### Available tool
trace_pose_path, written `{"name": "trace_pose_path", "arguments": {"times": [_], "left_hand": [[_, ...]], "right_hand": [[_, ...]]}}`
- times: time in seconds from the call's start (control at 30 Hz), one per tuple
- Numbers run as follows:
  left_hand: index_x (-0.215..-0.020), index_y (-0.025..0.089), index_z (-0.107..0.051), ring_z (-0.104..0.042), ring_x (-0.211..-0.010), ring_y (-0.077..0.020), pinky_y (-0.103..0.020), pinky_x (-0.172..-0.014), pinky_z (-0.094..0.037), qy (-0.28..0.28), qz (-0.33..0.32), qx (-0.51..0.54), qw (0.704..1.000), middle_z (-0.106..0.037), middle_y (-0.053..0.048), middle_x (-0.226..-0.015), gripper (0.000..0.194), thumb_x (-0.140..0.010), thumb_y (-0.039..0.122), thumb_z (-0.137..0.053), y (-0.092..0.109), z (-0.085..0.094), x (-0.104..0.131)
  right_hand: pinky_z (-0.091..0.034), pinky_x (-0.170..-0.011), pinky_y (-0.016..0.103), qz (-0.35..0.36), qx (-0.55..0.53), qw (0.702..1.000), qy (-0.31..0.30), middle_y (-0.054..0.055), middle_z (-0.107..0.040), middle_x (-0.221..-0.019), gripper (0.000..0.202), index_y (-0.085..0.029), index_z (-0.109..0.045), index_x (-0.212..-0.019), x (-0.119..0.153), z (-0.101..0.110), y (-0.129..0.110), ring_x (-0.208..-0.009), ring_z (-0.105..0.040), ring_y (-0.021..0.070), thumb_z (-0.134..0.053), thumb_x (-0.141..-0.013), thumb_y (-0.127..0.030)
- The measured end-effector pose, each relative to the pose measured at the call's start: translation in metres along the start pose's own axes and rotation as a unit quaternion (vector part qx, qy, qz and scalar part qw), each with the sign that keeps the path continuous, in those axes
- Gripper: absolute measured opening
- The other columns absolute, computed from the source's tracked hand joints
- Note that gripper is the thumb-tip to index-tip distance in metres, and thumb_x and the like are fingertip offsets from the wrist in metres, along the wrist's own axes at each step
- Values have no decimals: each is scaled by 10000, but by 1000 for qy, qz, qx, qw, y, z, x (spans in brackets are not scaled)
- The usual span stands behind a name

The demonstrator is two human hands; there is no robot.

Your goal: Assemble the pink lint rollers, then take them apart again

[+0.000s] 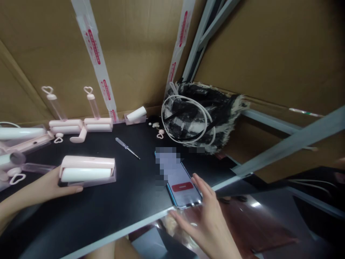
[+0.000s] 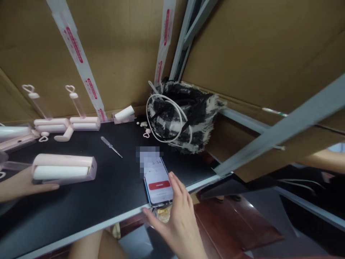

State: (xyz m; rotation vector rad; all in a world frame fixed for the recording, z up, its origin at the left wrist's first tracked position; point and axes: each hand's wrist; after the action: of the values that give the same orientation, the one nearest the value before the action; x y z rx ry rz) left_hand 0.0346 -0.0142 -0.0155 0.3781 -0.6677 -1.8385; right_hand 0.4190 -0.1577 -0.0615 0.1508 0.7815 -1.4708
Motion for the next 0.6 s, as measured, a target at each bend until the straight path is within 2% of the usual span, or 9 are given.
{"name": "trace_pose_path", "arguments": {"times": [0.07,0.17,0.3,0.4,0.5,0.6], "left_hand": [[-1172,223,-518,-586,-1082,-187,-354,-994,-400,-12,-9,7,1000,-628,15,-1196,558,-691,460,-674,0,1,0],[-1216,188,-472,-583,-1080,-190,-344,-986,-406,-23,-16,-1,1000,-601,-13,-1235,621,-699,469,-669,-5,1,-1],[-1252,148,-423,-572,-1095,-242,-389,-979,-412,-16,-23,-22,999,-574,-63,-1264,713,-685,504,-667,-13,1,-5],[-1254,138,-419,-553,-1125,-275,-406,-988,-410,-14,-28,-13,999,-568,-104,-1262,739,-669,506,-679,-15,0,-5],[-1264,146,-420,-548,-1131,-288,-417,-1000,-404,-13,-45,21,999,-561,-124,-1264,742,-659,474,-700,-9,-1,-4],[-1266,156,-427,-534,-1145,-301,-439,-1009,-394,0,-67,65,996,-559,-124,-1266,748,-643,442,-724,0,-4,-2]], "right_hand": [[-359,-980,560,-20,-8,999,26,186,-390,-1363,872,-170,-179,-1425,-1,-6,3,-1235,-400,355,-640,-737,-444],[-314,-1004,574,-45,-38,998,32,179,-398,-1363,861,-196,-161,-1423,-6,-8,7,-1175,-484,331,-631,-744,-442],[-240,-1035,577,-68,-44,996,27,182,-426,-1347,883,-198,-141,-1417,-18,-6,17,-1127,-541,313,-637,-731,-451],[-239,-1035,568,-71,-35,997,22,177,-450,-1327,846,-197,-166,-1403,-28,-3,32,-1126,-545,312,-619,-740,-464],[-217,-1034,590,-37,-4,999,36,170,-463,-1310,761,-194,-265,-1367,-37,6,37,-1179,-490,338,-601,-750,-488],[-242,-1042,555,44,-9,998,41,143,-454,-1319,596,-219,-391,-1296,-54,16,13,-1239,-417,324,-586,-783,-453]]}}
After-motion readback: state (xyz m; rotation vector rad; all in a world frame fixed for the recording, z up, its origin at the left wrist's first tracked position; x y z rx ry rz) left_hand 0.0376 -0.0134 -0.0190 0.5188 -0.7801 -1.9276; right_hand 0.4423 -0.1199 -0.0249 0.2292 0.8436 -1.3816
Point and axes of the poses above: each hand's wrist, its own x-axis away from the middle knuckle, its own z-axis out of the back of the hand, y = z × x
